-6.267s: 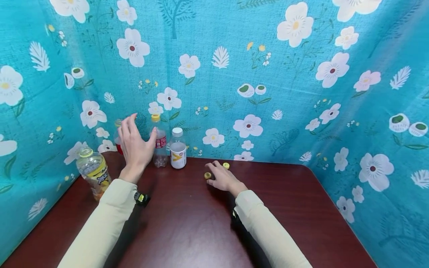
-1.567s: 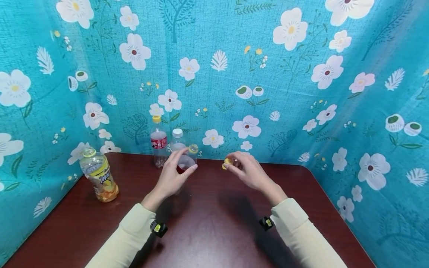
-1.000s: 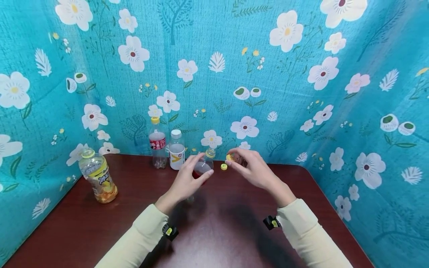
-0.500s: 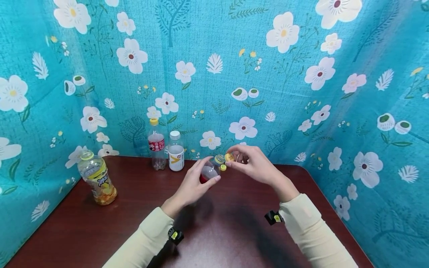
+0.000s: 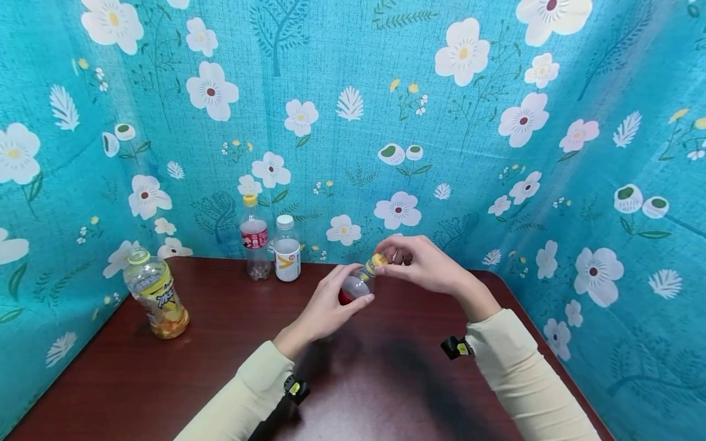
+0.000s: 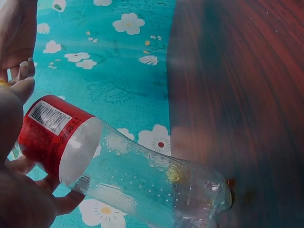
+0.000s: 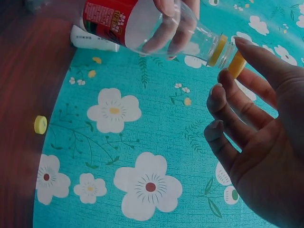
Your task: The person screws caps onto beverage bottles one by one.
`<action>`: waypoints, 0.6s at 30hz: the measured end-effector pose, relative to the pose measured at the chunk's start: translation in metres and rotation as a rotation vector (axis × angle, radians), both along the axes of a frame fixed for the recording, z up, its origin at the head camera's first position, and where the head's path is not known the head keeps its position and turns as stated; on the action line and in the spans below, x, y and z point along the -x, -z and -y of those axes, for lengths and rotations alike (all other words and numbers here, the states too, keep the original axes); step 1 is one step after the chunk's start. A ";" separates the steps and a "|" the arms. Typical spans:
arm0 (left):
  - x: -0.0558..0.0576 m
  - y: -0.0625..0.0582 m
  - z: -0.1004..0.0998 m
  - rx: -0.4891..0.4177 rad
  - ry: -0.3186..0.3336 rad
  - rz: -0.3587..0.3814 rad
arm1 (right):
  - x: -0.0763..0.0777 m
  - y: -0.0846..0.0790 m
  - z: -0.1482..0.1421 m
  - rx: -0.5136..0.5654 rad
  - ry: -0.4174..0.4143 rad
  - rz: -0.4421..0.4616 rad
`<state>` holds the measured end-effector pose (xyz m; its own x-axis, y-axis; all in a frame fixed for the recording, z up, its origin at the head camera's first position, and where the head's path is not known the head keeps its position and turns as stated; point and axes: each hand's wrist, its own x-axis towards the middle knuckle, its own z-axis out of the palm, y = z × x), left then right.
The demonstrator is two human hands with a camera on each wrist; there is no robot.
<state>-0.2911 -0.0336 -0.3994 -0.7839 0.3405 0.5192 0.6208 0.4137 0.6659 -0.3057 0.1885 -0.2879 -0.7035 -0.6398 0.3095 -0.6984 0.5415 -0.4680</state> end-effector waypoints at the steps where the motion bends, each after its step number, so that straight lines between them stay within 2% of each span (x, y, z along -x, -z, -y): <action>1: 0.000 0.000 -0.001 0.003 0.004 0.001 | 0.000 0.000 0.000 -0.003 -0.003 0.003; 7: -0.001 0.000 -0.003 0.002 0.022 0.026 | 0.002 -0.001 -0.003 -0.021 -0.009 0.035; 18: 0.002 0.005 -0.002 -0.040 0.032 0.024 | 0.004 -0.006 -0.001 -0.056 -0.028 0.028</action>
<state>-0.2933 -0.0311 -0.4043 -0.7852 0.3447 0.5144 0.6171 0.3665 0.6963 -0.3100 0.1900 -0.2816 -0.6926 -0.6754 0.2533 -0.7010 0.5474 -0.4570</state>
